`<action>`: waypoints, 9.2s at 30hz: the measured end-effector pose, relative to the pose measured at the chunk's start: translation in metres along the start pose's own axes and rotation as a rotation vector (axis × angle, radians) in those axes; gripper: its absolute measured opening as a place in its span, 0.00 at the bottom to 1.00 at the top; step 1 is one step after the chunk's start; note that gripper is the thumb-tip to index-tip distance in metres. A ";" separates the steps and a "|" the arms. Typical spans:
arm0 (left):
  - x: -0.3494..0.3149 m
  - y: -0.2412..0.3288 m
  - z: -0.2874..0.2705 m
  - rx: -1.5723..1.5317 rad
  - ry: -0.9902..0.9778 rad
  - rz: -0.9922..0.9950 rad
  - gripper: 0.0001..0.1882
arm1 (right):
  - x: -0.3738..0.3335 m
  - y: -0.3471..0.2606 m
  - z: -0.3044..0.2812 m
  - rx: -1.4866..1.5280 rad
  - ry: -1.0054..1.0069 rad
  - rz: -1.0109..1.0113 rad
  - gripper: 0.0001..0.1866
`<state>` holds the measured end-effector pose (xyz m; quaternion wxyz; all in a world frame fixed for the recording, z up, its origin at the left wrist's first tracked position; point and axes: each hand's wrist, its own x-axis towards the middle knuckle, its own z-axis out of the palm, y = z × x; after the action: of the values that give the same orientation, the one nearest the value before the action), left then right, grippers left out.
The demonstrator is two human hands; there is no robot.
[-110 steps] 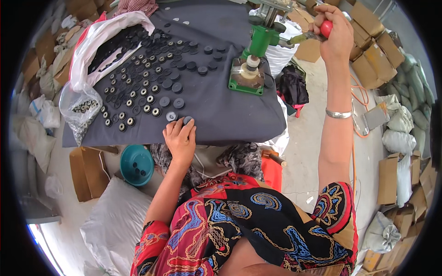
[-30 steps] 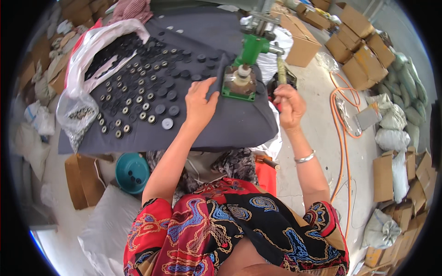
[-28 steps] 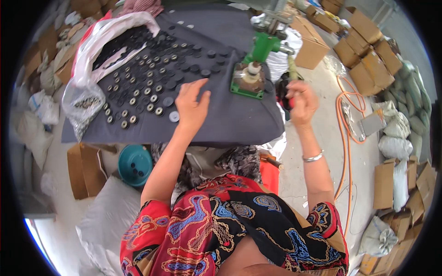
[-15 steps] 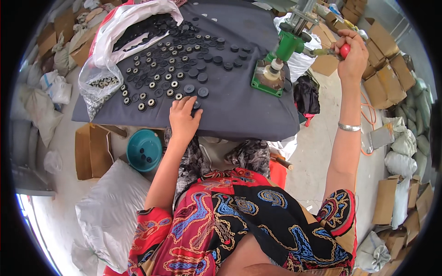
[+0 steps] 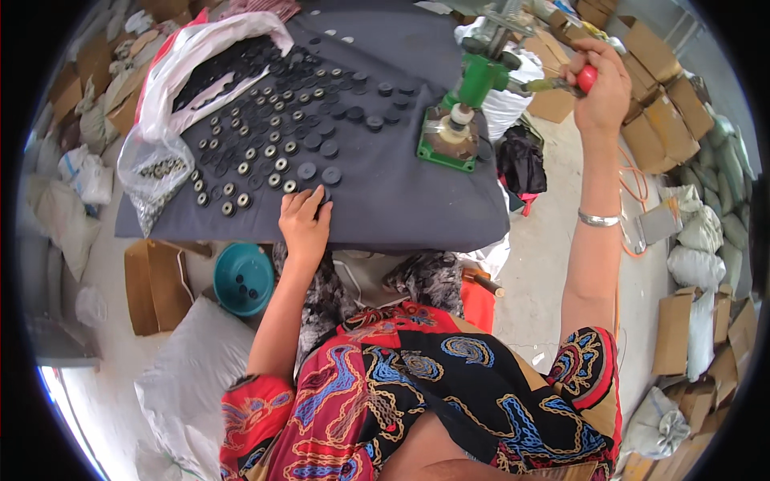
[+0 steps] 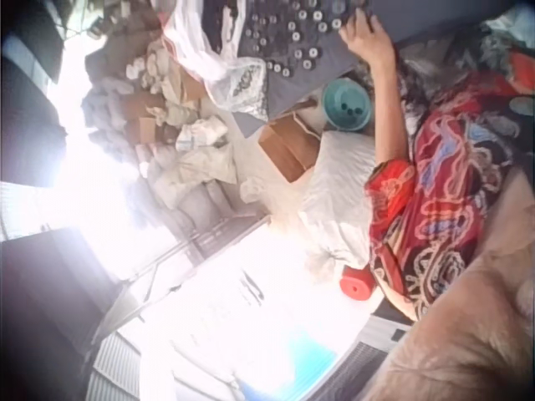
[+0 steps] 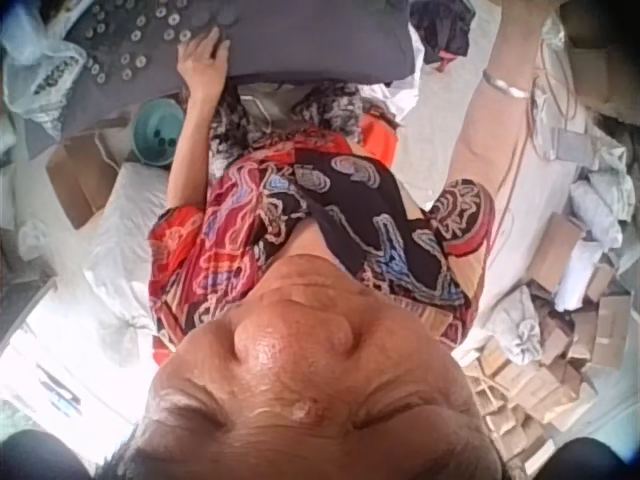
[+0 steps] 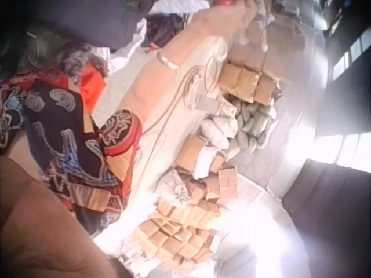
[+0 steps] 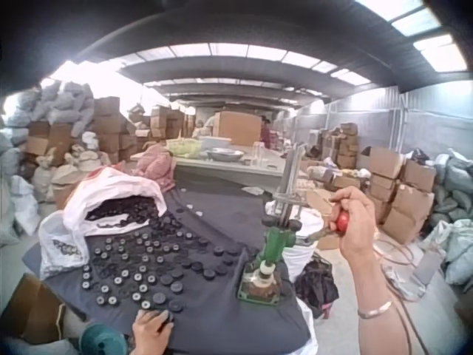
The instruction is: The person operates a green manual punching machine to process small black circular objects. They repeatedly pick up the objects, place them under the machine's die, and pull a lever to activate the press. The processed items are then moved aside on the table.
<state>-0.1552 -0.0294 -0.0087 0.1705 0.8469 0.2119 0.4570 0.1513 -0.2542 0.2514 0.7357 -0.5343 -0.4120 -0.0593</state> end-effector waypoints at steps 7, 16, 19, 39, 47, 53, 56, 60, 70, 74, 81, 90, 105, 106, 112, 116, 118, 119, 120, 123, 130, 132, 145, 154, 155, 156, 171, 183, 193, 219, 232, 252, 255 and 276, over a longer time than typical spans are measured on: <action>0.070 0.078 0.053 -0.399 -0.151 -0.070 0.22 | 0.034 -0.001 -0.003 -0.008 0.059 0.131 0.13; 0.124 0.090 0.162 -0.454 -0.323 0.003 0.29 | 0.033 -0.001 0.000 -0.005 0.045 0.113 0.13; 0.126 0.089 0.179 -0.461 -0.328 0.018 0.31 | 0.033 -0.001 0.000 0.002 0.043 0.111 0.14; 0.107 0.095 0.152 -0.474 -0.224 0.029 0.31 | -0.147 0.077 0.004 -0.307 -0.111 -0.574 0.08; 0.056 0.057 0.047 -0.096 -0.047 0.141 0.19 | -0.142 0.048 0.003 -0.358 -0.089 -0.298 0.10; 0.033 0.022 0.019 0.338 -0.191 0.169 0.19 | -0.107 0.028 0.005 -0.175 -0.079 -0.204 0.11; 0.016 0.017 0.027 0.413 -0.257 0.189 0.20 | -0.104 0.025 0.007 -0.154 -0.093 -0.190 0.11; 0.013 0.023 0.030 0.378 -0.243 0.230 0.19 | -0.105 0.023 0.006 -0.175 -0.095 -0.160 0.11; 0.026 0.014 0.026 0.124 -0.165 -0.107 0.21 | 0.002 -0.004 0.004 -0.042 -0.027 0.062 0.13; 0.028 0.013 0.030 0.105 -0.198 -0.120 0.22 | 0.023 -0.005 0.002 0.001 -0.030 0.086 0.13; 0.045 0.038 0.046 -0.170 -0.126 -0.076 0.24 | 0.028 -0.003 0.000 0.034 0.001 0.066 0.13; 0.119 0.091 0.141 -0.304 -0.316 0.014 0.30 | 0.026 -0.005 0.007 0.038 -0.003 0.085 0.13; 0.136 0.107 0.189 -0.380 -0.406 -0.049 0.39 | 0.008 -0.007 0.013 0.008 0.017 0.013 0.13; 0.136 0.107 0.189 -0.393 -0.404 -0.064 0.39 | 0.003 -0.007 0.013 0.005 0.018 0.008 0.13; 0.133 0.105 0.196 -0.448 -0.375 -0.105 0.40 | -0.042 0.001 0.012 -0.034 0.030 -0.032 0.13; 0.137 0.111 0.189 -0.417 -0.430 -0.132 0.41 | -0.037 -0.001 0.012 -0.030 0.007 -0.005 0.13; 0.137 0.109 0.191 -0.393 -0.424 -0.129 0.42 | -0.023 -0.004 0.013 -0.017 0.006 0.006 0.13; 0.137 0.109 0.192 -0.401 -0.423 -0.136 0.42 | -0.017 -0.005 0.013 -0.011 0.005 0.012 0.13; 0.137 0.110 0.192 -0.410 -0.424 -0.145 0.42 | -0.011 -0.005 0.012 -0.006 0.008 0.015 0.13; 0.139 0.114 0.194 -0.407 -0.441 -0.165 0.43 | -0.003 -0.006 0.011 -0.003 0.016 0.019 0.12; 0.135 0.104 0.188 -0.478 -0.391 -0.154 0.42 | -0.060 0.004 0.017 -0.071 0.025 -0.048 0.10; 0.130 0.097 0.182 -0.410 -0.328 -0.088 0.40 | -0.103 0.029 0.010 -0.158 -0.034 -0.230 0.10; 0.071 0.015 0.053 0.410 -0.241 0.058 0.22 | -0.136 0.037 0.005 -0.440 -0.094 -0.248 0.10; 0.047 0.011 0.060 0.519 -0.340 0.129 0.23 | -0.057 0.007 0.009 -0.120 -0.036 -0.064 0.12; 0.046 0.013 0.059 0.503 -0.331 0.151 0.23 | -0.050 0.004 0.009 -0.109 -0.035 -0.050 0.12; 0.046 0.016 0.057 0.484 -0.327 0.177 0.22 | -0.045 0.000 0.008 -0.103 -0.029 -0.033 0.12; 0.073 0.001 0.060 0.260 -0.338 -0.030 0.19 | -0.007 -0.001 0.002 0.005 -0.047 -0.044 0.12; 0.120 0.079 0.124 -0.217 -0.366 0.043 0.30 | 0.005 -0.003 0.008 0.050 -0.025 -0.028 0.12; 0.144 0.103 0.174 -0.182 -0.448 0.114 0.33 | 0.004 -0.003 0.009 0.052 -0.006 -0.023 0.13; 0.095 0.083 0.094 -0.311 -0.137 0.127 0.24 | -0.151 0.063 -0.003 -0.386 -0.151 -0.428 0.08; 0.053 -0.023 -0.013 0.297 -0.249 -0.015 0.19 | -0.060 0.007 0.007 -0.117 -0.021 -0.035 0.12; 0.036 -0.040 0.009 0.401 -0.192 0.126 0.18 | -0.009 0.001 0.001 0.013 -0.031 -0.031 0.13; 0.035 -0.044 0.011 0.349 -0.178 0.070 0.17 | -0.010 0.001 0.002 0.016 -0.034 -0.033 0.13; 0.108 0.076 0.122 -0.251 -0.281 0.066 0.26 | 0.024 0.005 -0.008 0.025 -0.042 0.047 0.14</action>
<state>0.0170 -0.0503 0.0397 0.2874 0.8811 0.0994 0.3622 0.1738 -0.2499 0.2627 0.7348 -0.5356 -0.4154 -0.0257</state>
